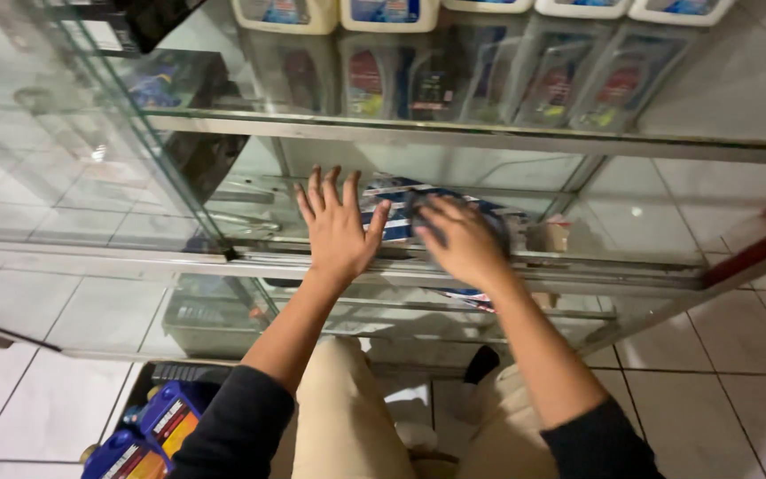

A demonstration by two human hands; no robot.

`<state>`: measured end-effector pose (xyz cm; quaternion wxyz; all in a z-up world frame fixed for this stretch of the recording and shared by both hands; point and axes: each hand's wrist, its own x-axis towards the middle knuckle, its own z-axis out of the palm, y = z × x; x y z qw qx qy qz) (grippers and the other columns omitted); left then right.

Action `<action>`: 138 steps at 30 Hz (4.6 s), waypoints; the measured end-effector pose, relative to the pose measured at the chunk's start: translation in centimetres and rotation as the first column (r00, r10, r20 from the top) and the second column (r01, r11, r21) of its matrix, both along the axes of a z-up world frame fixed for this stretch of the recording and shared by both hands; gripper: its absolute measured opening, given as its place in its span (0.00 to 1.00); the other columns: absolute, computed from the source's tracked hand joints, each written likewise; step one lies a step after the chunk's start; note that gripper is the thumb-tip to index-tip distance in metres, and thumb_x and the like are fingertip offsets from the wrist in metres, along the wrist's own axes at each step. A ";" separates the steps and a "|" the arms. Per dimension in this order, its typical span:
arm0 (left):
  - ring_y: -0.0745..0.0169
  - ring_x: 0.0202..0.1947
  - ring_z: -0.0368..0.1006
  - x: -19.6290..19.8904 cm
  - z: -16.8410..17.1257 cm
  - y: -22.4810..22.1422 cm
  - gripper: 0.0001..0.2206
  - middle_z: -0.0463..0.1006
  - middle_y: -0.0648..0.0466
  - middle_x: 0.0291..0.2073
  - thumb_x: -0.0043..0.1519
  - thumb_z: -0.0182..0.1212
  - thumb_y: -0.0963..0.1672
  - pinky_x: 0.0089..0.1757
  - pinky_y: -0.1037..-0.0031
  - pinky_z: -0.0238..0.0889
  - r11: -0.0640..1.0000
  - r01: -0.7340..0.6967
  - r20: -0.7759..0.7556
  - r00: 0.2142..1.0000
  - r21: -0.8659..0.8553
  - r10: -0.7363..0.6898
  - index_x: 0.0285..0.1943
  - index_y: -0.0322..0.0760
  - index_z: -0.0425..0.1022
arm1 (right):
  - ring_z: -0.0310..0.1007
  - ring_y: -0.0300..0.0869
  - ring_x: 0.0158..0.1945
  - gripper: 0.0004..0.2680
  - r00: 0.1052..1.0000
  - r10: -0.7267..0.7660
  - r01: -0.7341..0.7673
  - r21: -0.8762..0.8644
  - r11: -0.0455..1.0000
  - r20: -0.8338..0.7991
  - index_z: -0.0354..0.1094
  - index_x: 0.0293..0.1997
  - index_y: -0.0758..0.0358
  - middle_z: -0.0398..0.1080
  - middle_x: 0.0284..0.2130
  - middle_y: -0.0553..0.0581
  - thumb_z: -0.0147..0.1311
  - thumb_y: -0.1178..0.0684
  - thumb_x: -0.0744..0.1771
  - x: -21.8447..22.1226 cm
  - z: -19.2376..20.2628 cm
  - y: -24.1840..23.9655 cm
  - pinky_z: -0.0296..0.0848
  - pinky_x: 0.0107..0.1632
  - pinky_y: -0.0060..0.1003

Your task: The person wipes the glass surface of a display shelf with a cloth. They then pick up a white motor oil bottle and wipe it with the cloth before placing it back on the shelf.

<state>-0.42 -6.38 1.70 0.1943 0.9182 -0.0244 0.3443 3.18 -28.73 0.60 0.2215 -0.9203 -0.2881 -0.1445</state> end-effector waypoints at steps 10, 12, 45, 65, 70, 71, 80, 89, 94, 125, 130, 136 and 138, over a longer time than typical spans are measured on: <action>0.28 0.75 0.40 0.3 -0.7 -1.1 0.34 0.57 0.34 0.72 0.70 0.42 0.59 0.67 0.34 0.25 1.000 -0.015 -0.130 0.991 0.005 0.015 0.74 0.31 0.60 | 0.65 0.60 0.66 0.17 0.888 -0.452 0.458 -0.072 0.886 0.080 0.71 0.64 0.56 0.65 0.66 0.64 0.51 0.41 0.70 6.2 -3.7 -21.5 0.59 0.67 0.57; 0.27 0.75 0.39 0.3 -0.8 -1.2 0.34 0.57 0.33 0.72 0.70 0.42 0.59 0.67 0.34 0.26 0.999 -0.019 -0.096 0.995 0.030 0.022 0.74 0.30 0.60 | 0.68 0.58 0.63 0.16 0.834 -0.479 0.532 -0.172 0.829 0.272 0.73 0.60 0.62 0.69 0.60 0.67 0.54 0.43 0.71 8.4 -5.1 -21.1 0.62 0.61 0.57; 0.31 0.77 0.26 3.0 -2.8 -3.7 0.36 0.50 0.36 0.77 0.69 0.36 0.62 0.62 0.29 0.12 0.970 -0.090 -0.062 0.992 0.225 0.106 0.77 0.36 0.57 | 0.52 0.52 0.74 0.17 0.986 0.103 -0.115 -0.084 0.990 -0.131 0.65 0.68 0.56 0.59 0.70 0.59 0.45 0.46 0.70 2.8 0.5 -12.5 0.50 0.71 0.52; 0.29 0.76 0.31 5.6 -1.5 -12.4 0.37 0.51 0.32 0.73 0.67 0.41 0.61 0.64 0.31 0.16 0.989 0.145 -0.250 0.957 -0.039 -0.150 0.75 0.32 0.57 | 0.70 0.65 0.58 0.16 0.796 -0.605 0.576 -0.309 0.757 0.001 0.72 0.54 0.64 0.71 0.54 0.71 0.45 0.46 0.67 15.3 2.1 -25.0 0.68 0.57 0.57; 0.28 0.76 0.30 5.4 -1.4 -12.4 0.37 0.52 0.32 0.73 0.67 0.42 0.61 0.65 0.32 0.16 0.986 0.149 -0.222 0.962 -0.074 -0.161 0.74 0.31 0.58 | 0.73 0.64 0.57 0.17 0.736 -0.677 0.636 -0.345 0.691 0.002 0.73 0.54 0.67 0.74 0.54 0.70 0.38 0.45 0.72 10.1 0.4 -26.9 0.69 0.62 0.57; 0.28 0.77 0.30 5.3 -1.5 -12.4 0.37 0.51 0.33 0.74 0.66 0.42 0.61 0.65 0.32 0.15 0.987 0.150 -0.220 0.962 -0.060 -0.159 0.74 0.32 0.59 | 0.73 0.64 0.56 0.18 0.724 -0.683 0.666 -0.351 0.659 0.092 0.73 0.53 0.69 0.74 0.53 0.72 0.39 0.44 0.72 9.5 -1.7 -28.2 0.69 0.60 0.56; 0.31 0.77 0.25 5.4 -2.0 -13.4 0.38 0.49 0.36 0.75 0.66 0.37 0.62 0.65 0.35 0.14 0.982 0.173 -0.268 0.952 0.069 -0.149 0.75 0.33 0.57 | 0.73 0.60 0.52 0.11 0.799 -0.552 0.601 -0.290 0.745 0.238 0.71 0.43 0.69 0.74 0.45 0.70 0.45 0.51 0.69 2.5 -0.3 -19.9 0.67 0.59 0.54; 0.32 0.77 0.25 5.1 -2.0 -12.8 0.37 0.50 0.37 0.75 0.67 0.37 0.61 0.65 0.35 0.14 0.984 0.156 -0.254 0.958 0.083 -0.130 0.75 0.33 0.57 | 0.63 0.55 0.68 0.15 0.995 -0.027 0.030 -0.025 0.999 0.098 0.70 0.62 0.58 0.66 0.65 0.62 0.50 0.48 0.69 2.7 -0.7 -11.7 0.55 0.69 0.53; 0.33 0.77 0.25 5.1 -1.6 -12.8 0.37 0.50 0.37 0.75 0.66 0.36 0.62 0.66 0.36 0.14 0.986 0.152 -0.285 0.950 0.073 -0.125 0.76 0.34 0.56 | 0.64 0.55 0.67 0.15 0.979 -0.198 0.198 -0.016 0.980 0.043 0.70 0.62 0.56 0.66 0.65 0.61 0.51 0.46 0.69 6.7 -2.0 -22.3 0.60 0.66 0.50; 0.32 0.78 0.24 5.2 -1.3 -13.1 0.36 0.49 0.37 0.75 0.66 0.34 0.61 0.66 0.34 0.15 0.985 0.171 -0.338 0.929 0.036 -0.149 0.78 0.40 0.53 | 0.71 0.54 0.61 0.16 0.989 -0.106 0.100 -0.059 0.993 -0.104 0.72 0.59 0.57 0.74 0.55 0.62 0.50 0.44 0.67 13.0 -3.7 -10.7 0.67 0.64 0.49; 0.32 0.79 0.25 5.4 -1.4 -10.8 0.35 0.49 0.39 0.77 0.67 0.38 0.61 0.67 0.35 0.16 0.973 0.162 -0.257 0.945 -0.168 -0.201 0.78 0.42 0.53 | 0.60 0.55 0.70 0.18 0.949 0.300 -0.293 0.086 0.952 -0.092 0.65 0.66 0.66 0.65 0.66 0.64 0.47 0.49 0.69 4.9 -1.1 -8.3 0.55 0.71 0.53; 0.28 0.76 0.31 3.4 0.5 0.9 0.34 0.49 0.39 0.77 0.66 0.43 0.60 0.64 0.33 0.19 0.997 0.073 -0.112 0.991 -0.001 -0.073 0.78 0.44 0.55 | 0.59 0.49 0.71 0.16 0.978 0.078 -0.093 -0.069 0.993 -0.195 0.70 0.63 0.49 0.62 0.69 0.53 0.54 0.44 0.68 3.6 0.3 -16.6 0.55 0.70 0.49; 0.27 0.76 0.34 1.9 1.7 5.8 0.34 0.50 0.38 0.76 0.66 0.45 0.59 0.66 0.35 0.24 0.999 -0.009 -0.163 0.987 -0.036 0.003 0.78 0.42 0.55 | 0.68 0.51 0.65 0.16 0.994 -0.108 0.109 0.027 0.994 -0.034 0.71 0.61 0.55 0.69 0.62 0.58 0.54 0.44 0.67 5.3 0.2 -19.8 0.65 0.66 0.46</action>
